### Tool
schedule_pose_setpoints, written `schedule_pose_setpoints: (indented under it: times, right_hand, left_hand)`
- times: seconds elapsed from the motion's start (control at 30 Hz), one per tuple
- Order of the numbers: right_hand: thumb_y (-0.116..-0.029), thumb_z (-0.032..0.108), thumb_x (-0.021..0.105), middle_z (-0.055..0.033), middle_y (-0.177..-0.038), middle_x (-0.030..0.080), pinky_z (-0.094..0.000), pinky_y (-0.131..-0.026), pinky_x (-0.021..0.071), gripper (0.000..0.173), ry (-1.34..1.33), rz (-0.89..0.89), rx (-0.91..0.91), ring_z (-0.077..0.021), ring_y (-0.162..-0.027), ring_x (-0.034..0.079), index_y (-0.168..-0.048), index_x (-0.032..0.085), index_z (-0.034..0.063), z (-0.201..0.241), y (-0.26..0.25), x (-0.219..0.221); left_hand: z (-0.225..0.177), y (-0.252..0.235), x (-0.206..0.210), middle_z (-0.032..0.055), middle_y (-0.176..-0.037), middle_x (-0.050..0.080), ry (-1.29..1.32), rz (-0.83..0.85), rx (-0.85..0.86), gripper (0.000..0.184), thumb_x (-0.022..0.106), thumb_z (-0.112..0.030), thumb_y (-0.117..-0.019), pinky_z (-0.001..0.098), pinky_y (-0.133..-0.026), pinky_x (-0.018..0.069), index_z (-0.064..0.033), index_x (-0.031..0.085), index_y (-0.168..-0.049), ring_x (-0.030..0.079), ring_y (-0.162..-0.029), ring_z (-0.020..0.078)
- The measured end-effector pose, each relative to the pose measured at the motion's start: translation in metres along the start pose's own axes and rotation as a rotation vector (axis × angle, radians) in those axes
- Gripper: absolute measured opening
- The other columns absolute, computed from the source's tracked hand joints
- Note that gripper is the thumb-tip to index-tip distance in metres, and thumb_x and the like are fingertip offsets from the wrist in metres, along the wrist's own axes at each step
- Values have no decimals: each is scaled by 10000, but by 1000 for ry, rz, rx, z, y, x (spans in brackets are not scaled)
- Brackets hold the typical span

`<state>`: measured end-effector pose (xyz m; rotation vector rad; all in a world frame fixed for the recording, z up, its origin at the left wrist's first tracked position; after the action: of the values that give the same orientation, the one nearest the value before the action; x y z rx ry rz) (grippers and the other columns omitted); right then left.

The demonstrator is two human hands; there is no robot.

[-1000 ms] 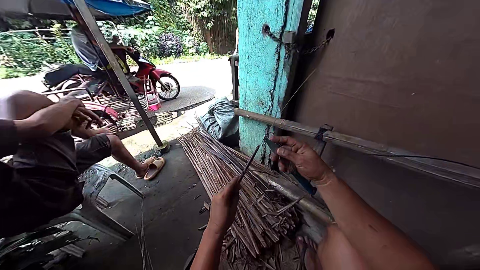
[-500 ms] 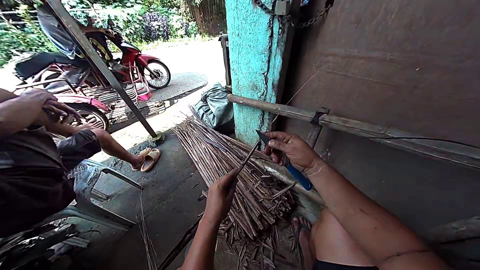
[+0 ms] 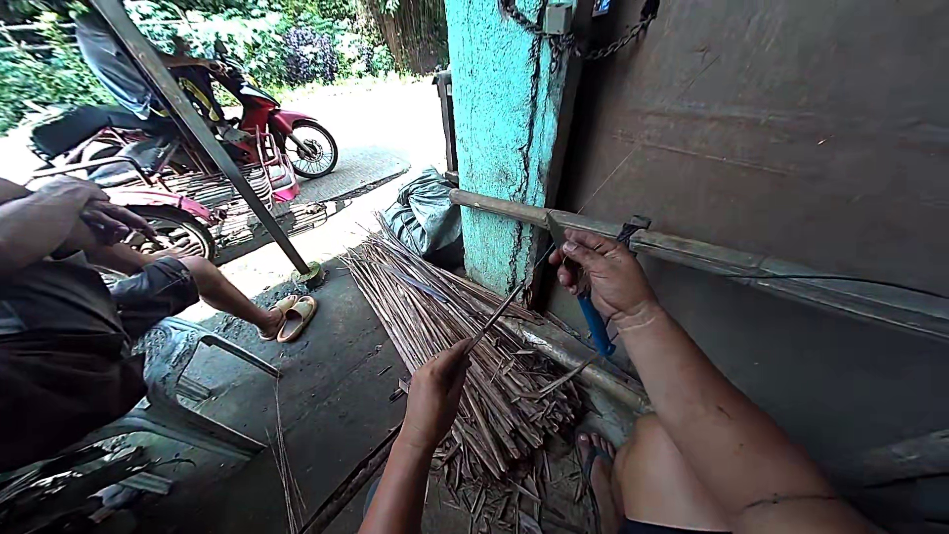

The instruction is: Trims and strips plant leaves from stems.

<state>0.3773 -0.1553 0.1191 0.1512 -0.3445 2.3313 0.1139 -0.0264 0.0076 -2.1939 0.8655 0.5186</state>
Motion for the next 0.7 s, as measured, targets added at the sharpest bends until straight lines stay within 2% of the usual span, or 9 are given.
schedule_pose_setpoints:
  times: [0.07, 0.13, 0.33, 0.4, 0.5, 0.6, 0.7]
  right_hand:
    - [-1092, 106, 460, -79, -890, 729, -211, -450, 509, 250, -35, -70, -53, -87, -518, 598, -1258, 636, 41, 9, -7, -13]
    - [-1094, 121, 446, -76, -905, 727, -218, -447, 513, 261, -48, -55, -66, -91, -516, 598, -1269, 632, 71, 15, -9, -19]
    - [-1082, 96, 468, -106, -905, 740, -237, -498, 531, 314, 69, 276, 224, -114, -562, 635, -1363, 573, 4, -20, 32, 23]
    - [-1082, 91, 479, -101, -888, 739, -234, -486, 532, 302, 60, 287, 296, -116, -553, 639, -1345, 580, -16, -29, 39, 32]
    - [-1081, 82, 479, -108, -858, 723, -227, -475, 512, 282, 41, 145, 242, -111, -531, 609, -1313, 604, -20, -19, 29, 23]
    - [-1086, 92, 481, -123, -861, 718, -229, -459, 508, 292, 31, 32, 190, -118, -516, 602, -1344, 593, 13, -5, 16, 9]
    - [-1089, 91, 466, -122, -881, 725, -241, -478, 519, 325, 42, 110, 246, -129, -539, 620, -1393, 551, 15, -13, 28, 16]
  left_hand:
    - [2, 1, -2, -31, -902, 736, -12, 6, -15, 302, 532, -188, -1044, 258, -674, 571, -161, 724, -1275, 650, -690, 48]
    - [3, 3, -4, -38, -894, 736, -4, 18, -32, 304, 528, -193, -1044, 256, -662, 570, -165, 725, -1274, 647, -680, 44]
    - [-1, -1, -1, -51, -874, 736, 203, 97, -111, 288, 535, -181, -1045, 228, -606, 556, -129, 722, -1258, 628, -617, 38]
    - [-1, -1, 0, -45, -888, 740, 190, 91, -107, 294, 538, -179, -1042, 226, -615, 564, -129, 718, -1269, 639, -629, 38]
    - [1, 3, -1, -26, -911, 741, 51, 57, -54, 309, 543, -183, -1038, 244, -685, 580, -156, 718, -1292, 658, -690, 46]
    - [-1, 9, -5, 27, -951, 747, -122, -78, 32, 316, 572, -182, -1015, 300, -748, 588, -168, 734, -1285, 694, -784, 102]
    - [-3, 10, -5, 66, -1080, 745, -177, -158, 78, 315, 598, -180, -1006, 324, -838, 598, -168, 733, -1290, 719, -942, 142]
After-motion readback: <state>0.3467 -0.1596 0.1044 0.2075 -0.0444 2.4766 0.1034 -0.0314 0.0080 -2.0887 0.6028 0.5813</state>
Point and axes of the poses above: each hand's wrist, its own y-axis away from the middle knuckle, its own x-axis out of the palm, z = x × y, the point moved 4 cm from there along -y, towards the middle knuckle
